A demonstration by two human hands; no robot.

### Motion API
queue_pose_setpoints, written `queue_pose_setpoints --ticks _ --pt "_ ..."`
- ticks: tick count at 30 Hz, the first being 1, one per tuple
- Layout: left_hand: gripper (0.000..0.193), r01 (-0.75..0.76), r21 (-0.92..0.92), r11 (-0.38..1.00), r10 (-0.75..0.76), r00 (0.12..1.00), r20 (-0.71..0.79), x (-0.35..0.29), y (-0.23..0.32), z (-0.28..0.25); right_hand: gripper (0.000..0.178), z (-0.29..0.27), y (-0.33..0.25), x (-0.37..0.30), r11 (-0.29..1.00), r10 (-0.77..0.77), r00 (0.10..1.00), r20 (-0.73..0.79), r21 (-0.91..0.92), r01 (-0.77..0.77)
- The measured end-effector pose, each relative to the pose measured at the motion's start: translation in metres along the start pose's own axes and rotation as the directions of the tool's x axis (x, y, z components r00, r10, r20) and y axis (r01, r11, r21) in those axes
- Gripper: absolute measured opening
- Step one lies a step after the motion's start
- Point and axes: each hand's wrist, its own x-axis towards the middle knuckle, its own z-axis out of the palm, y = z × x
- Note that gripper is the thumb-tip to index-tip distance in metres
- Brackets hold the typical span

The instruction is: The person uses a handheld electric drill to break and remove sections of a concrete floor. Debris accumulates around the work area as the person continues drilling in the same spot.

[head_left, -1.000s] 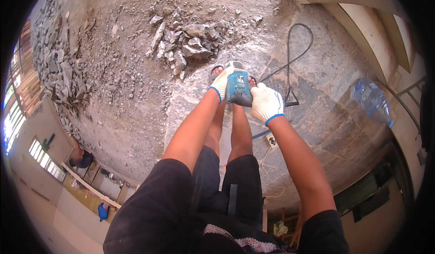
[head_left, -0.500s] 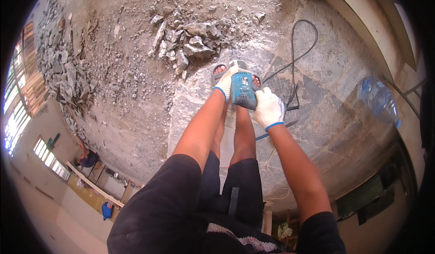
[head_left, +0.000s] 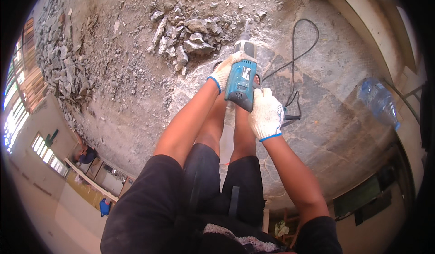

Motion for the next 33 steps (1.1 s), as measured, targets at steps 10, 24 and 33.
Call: queue_pose_setpoints --ticks 10,24,33 --pt "0.040 0.004 -0.007 1.000 -0.004 0.994 -0.113 0.040 -0.021 -0.043 0.026 -0.004 0.020 0.024 0.993 -0.080 0.988 0.134 -0.080 0.091" --pt "0.057 -0.078 0.070 0.994 0.091 0.976 -0.197 -0.037 0.000 -0.122 0.033 0.048 -0.032 0.015 0.981 -0.190 0.955 0.228 0.091 0.173" --pt "0.031 -0.139 0.178 0.974 0.145 0.989 -0.023 -0.004 -0.011 -0.080 0.026 0.028 -0.016 0.028 0.987 -0.140 0.951 0.277 -0.038 0.157"
